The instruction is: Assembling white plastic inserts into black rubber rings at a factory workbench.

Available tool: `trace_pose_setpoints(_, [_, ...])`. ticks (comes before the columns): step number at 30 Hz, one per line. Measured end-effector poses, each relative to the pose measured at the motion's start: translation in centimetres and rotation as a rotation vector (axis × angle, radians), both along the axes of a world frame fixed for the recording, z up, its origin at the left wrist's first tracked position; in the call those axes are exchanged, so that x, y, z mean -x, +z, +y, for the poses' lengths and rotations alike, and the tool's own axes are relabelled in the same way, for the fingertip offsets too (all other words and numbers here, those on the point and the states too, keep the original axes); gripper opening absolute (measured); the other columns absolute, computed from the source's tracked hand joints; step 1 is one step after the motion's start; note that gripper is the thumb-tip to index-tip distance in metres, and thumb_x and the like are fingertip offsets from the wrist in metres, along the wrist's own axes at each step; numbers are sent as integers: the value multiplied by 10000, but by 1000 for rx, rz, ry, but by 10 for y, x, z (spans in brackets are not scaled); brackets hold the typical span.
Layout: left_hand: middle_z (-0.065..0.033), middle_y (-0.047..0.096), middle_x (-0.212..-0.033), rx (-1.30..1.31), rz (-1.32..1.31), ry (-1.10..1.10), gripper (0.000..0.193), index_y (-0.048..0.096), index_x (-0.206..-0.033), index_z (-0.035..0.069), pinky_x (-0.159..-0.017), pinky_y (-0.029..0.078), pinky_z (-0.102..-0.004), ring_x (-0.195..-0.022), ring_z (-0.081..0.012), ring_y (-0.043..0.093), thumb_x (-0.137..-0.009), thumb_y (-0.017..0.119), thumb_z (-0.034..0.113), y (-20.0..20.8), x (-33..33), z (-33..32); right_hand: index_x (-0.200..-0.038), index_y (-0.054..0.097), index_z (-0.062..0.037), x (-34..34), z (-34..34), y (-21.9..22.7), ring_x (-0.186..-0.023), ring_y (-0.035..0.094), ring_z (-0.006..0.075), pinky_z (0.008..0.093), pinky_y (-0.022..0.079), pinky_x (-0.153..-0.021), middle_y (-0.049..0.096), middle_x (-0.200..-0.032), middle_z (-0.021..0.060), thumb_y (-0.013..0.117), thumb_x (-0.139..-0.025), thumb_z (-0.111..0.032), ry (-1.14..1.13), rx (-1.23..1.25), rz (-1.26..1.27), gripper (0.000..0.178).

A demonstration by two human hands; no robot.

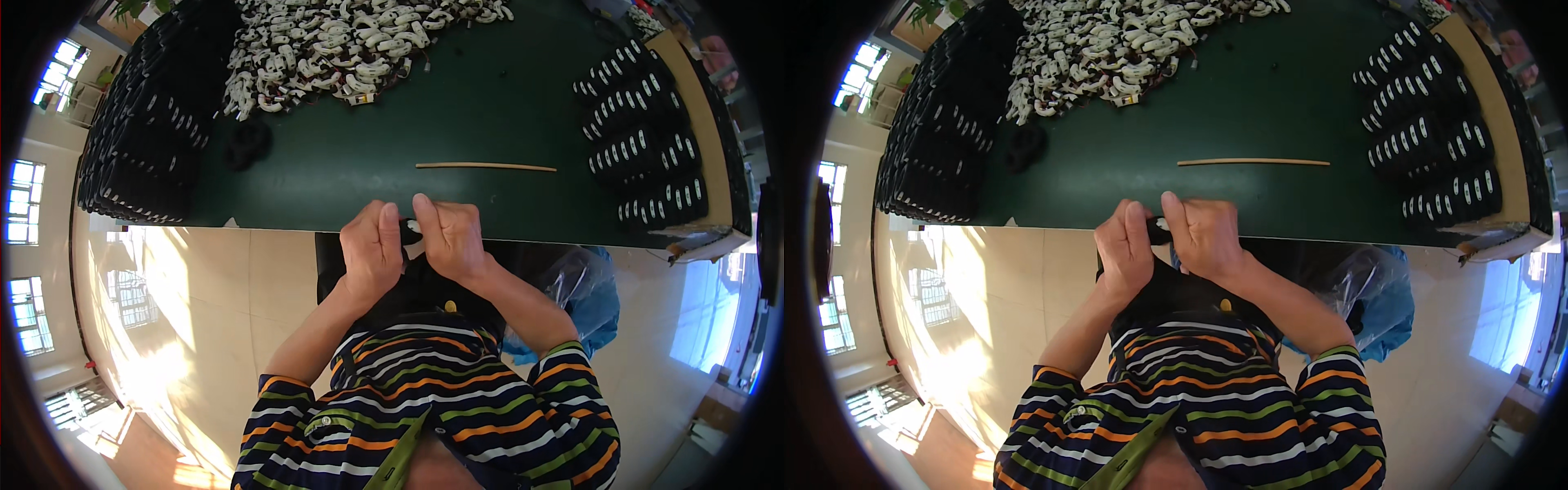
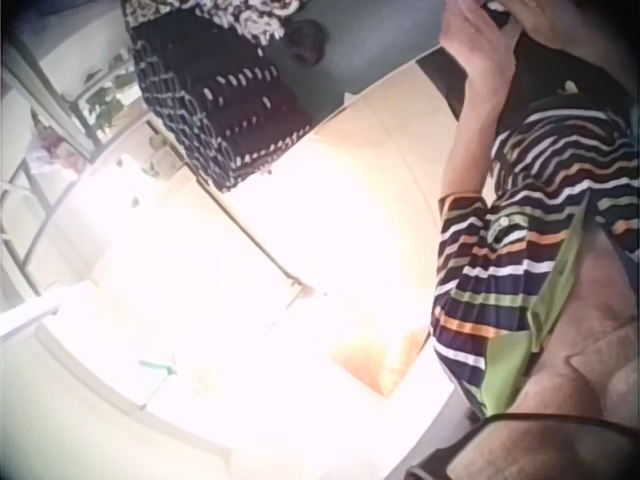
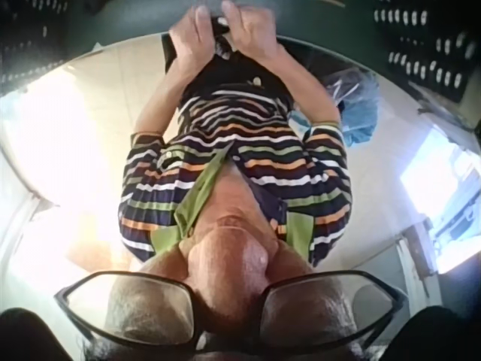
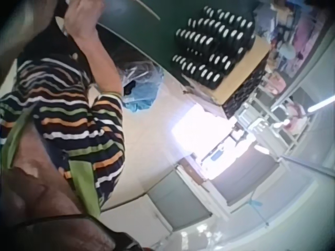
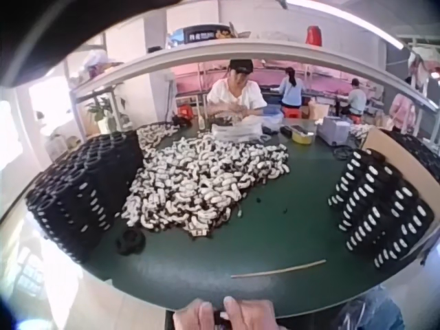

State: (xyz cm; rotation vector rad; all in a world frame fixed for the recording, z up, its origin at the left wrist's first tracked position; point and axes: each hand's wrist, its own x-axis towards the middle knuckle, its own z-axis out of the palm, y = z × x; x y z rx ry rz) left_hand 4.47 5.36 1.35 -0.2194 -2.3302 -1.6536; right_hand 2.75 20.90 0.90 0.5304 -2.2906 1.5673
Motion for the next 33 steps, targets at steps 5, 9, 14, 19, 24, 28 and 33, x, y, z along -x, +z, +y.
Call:
trace_pose_setpoints(5, [-124, 628, -753, 203, -223, -111, 452, 552, -825, -5, -617, 511, -320, -644, -205, 594, -1138, 457, 307, 22, -4, -1, -636, 627, -45, -5, 5, 2, -463, 602, 310, 400, 457, -473, 574, -513, 98, 573, -1056, -144, 59, 1, -67, 435])
trace_pose_setpoints(9, [-124, 603, -702, -429, -768, -122, 434, 552, -832, -5, -586, 513, -353, -585, -224, 590, -1141, 445, 281, 26, -1, 6, -641, 627, -38, 7, 11, 5, -472, 607, 311, 410, 454, -470, 590, -529, 109, 571, -1054, -146, 110, -113, 294, 431])
trace_pose_setpoints(14, [-15, 545, -672, 334, 63, -79, 461, 596, -903, -27, -582, 505, -322, -584, -116, 525, -1147, 437, 331, 18, -6, 1, -642, 623, -35, -7, 6, 7, -469, 591, 323, 420, 450, -478, 587, -548, 121, 577, -1033, -112, 145, 37, -105, 401])
trace_pose_setpoints(19, [26, 506, -686, -46, -467, -209, 467, 587, -878, -13, -565, 467, -305, -634, -75, 486, -1144, 447, 344, 30, 1, 1, -650, 619, -22, -1, 4, 5, -480, 571, 337, 431, 448, -494, 588, -576, 131, 577, -1034, -116, 108, -17, 153, 398])
trace_pose_setpoints(24, [17, 549, -760, -301, -674, -247, 437, 626, -916, 7, -600, 473, -278, -694, -73, 510, -1135, 471, 352, 28, 2, 2, -657, 584, 1, 10, 13, 2, -514, 573, 326, 422, 442, -501, 570, -597, 132, 570, -1066, -153, 125, 10, 186, 437])
trace_pose_setpoints(28, [-20, 615, -871, -566, -679, -355, 387, 672, -1001, 21, -702, 524, -265, -776, -91, 551, -1121, 503, 348, 18, 5, -15, -668, 566, 15, -2, 11, 6, -504, 566, 287, 399, 428, -493, 506, -574, 134, 519, -1110, -197, 32, 120, -41, 492])
trace_pose_setpoints(33, [-22, 574, -772, -665, -615, -81, 362, 655, -919, 14, -626, 493, -321, -687, -125, 548, -1105, 525, 297, 8, -10, 8, -658, 557, 33, -8, 7, 2, -420, 537, 225, 371, 395, -433, 494, -547, 109, 487, -1130, -226, 51, 240, -153, 543])
